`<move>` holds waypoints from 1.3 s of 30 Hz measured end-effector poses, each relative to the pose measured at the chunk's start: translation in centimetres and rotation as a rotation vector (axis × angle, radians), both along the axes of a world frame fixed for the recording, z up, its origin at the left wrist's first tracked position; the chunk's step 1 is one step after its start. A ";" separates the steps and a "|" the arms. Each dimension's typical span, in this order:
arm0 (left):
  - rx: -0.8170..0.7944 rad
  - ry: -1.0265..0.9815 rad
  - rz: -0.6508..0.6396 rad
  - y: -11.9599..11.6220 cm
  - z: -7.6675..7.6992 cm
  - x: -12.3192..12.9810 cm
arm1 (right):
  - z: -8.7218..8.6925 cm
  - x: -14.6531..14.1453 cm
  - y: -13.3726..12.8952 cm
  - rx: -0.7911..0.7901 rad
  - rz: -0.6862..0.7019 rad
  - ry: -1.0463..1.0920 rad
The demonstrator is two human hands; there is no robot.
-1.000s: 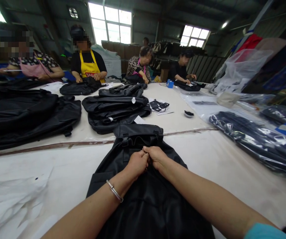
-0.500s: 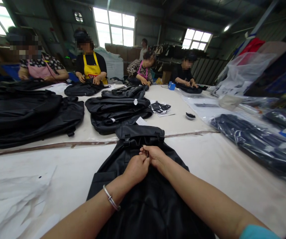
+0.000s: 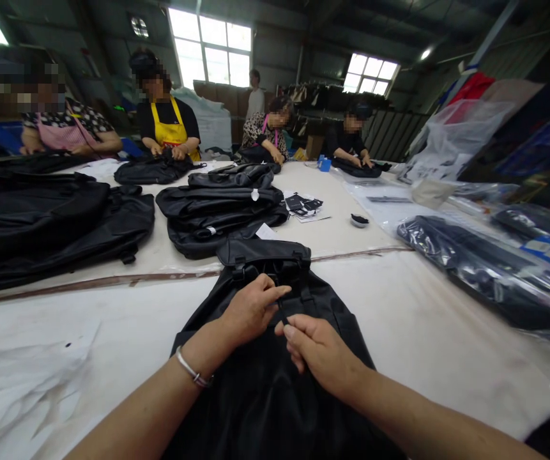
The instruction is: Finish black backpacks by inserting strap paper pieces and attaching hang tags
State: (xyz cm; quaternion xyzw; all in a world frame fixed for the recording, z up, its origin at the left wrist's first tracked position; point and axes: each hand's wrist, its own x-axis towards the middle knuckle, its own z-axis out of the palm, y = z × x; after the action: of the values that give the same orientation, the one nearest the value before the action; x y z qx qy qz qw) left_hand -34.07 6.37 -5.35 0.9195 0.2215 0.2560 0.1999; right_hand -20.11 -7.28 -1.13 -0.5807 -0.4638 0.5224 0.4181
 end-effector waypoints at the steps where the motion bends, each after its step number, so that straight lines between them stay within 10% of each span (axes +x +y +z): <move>1: -0.003 0.004 -0.023 0.1 -0.2 0.2 | 0.8 0.1 -0.5 0.037 0.065 -0.043; 10: -0.407 -0.121 0.370 2.3 -1.5 -2.2 | 3.8 6.2 0.4 0.286 0.414 -0.379; 14: -0.784 -0.159 0.489 2.1 -1.3 -2.2 | 2.1 9.2 3.0 0.559 0.152 -0.963; 17: -0.754 -0.118 0.478 1.4 -0.4 -1.6 | 1.7 10.0 4.9 0.689 -0.088 -1.275; 22: -0.574 -0.093 0.414 0.3 0.4 -0.7 | 1.0 7.0 8.7 0.843 -0.231 -0.873; 26: -0.462 -0.129 0.352 0.2 -0.3 -0.9 | -1.9 4.2 11.3 0.788 -0.030 -0.606; 31: -0.433 -0.199 0.353 0.6 -1.0 -0.9 | -5.4 4.3 11.9 0.730 0.322 -0.742; 39: -0.512 -0.012 0.428 2.3 -0.6 1.0 | -6.3 4.3 12.0 0.619 0.378 -1.047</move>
State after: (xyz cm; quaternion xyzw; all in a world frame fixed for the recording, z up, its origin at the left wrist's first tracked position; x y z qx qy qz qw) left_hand -33.04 8.72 -6.00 0.7705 0.4657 0.2336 0.3673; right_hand -15.85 4.74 -7.45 -0.5195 -0.8308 0.0758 0.1849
